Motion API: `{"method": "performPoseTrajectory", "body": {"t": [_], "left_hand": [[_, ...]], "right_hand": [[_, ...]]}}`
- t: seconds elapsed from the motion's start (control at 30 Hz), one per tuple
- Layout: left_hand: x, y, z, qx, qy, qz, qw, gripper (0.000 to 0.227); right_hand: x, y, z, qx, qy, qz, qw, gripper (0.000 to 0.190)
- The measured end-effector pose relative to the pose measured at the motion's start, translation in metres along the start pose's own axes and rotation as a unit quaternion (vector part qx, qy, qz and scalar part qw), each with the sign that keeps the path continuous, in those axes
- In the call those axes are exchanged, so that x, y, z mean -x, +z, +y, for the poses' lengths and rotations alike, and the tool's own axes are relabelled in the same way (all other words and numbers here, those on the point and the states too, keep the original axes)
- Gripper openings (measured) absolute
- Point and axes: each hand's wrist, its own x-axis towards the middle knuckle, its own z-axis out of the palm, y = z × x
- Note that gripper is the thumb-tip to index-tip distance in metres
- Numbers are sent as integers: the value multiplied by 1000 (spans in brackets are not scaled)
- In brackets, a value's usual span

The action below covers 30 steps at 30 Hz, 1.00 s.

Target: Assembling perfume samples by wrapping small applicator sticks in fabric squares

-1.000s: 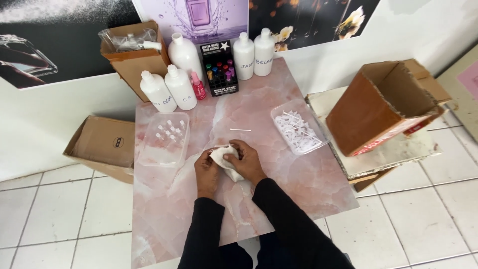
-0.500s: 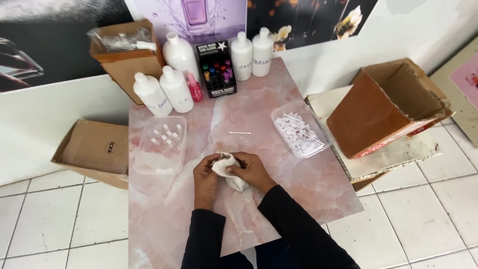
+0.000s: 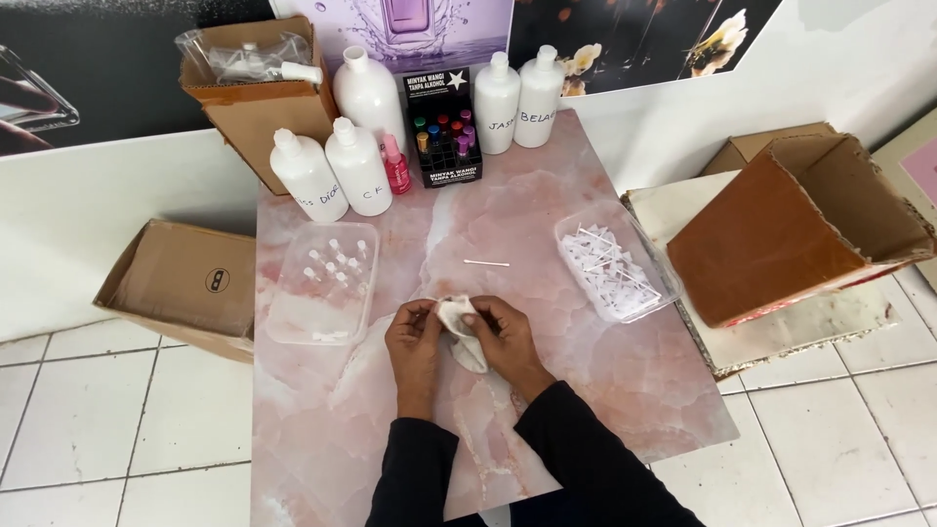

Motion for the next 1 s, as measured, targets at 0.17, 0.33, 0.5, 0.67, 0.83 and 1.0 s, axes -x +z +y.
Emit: {"method": "performPoseTrajectory", "body": {"t": [0.17, 0.33, 0.5, 0.67, 0.83, 1.0], "left_hand": [[-4, 3, 8, -3, 0, 29, 1000, 4], [-7, 4, -6, -44, 5, -4, 999, 12], [-8, 6, 6, 21, -26, -12, 999, 11], [-11, 9, 12, 68, -56, -8, 996, 12], [-23, 9, 13, 130, -91, 21, 987, 15], [-35, 14, 0, 152, -110, 39, 981, 16]], "right_hand": [[0, 1, -27, 5, -108, -86, 990, 61], [-5, 6, -19, 131, -130, -51, 982, 44], [-15, -2, -12, -106, 100, 1, 989, 24], [-43, -21, 42, -201, 217, 55, 954, 21], [-51, -10, -6, -211, 231, 113, 943, 22], [-38, 3, -49, -150, 215, 107, 959, 26]]}}
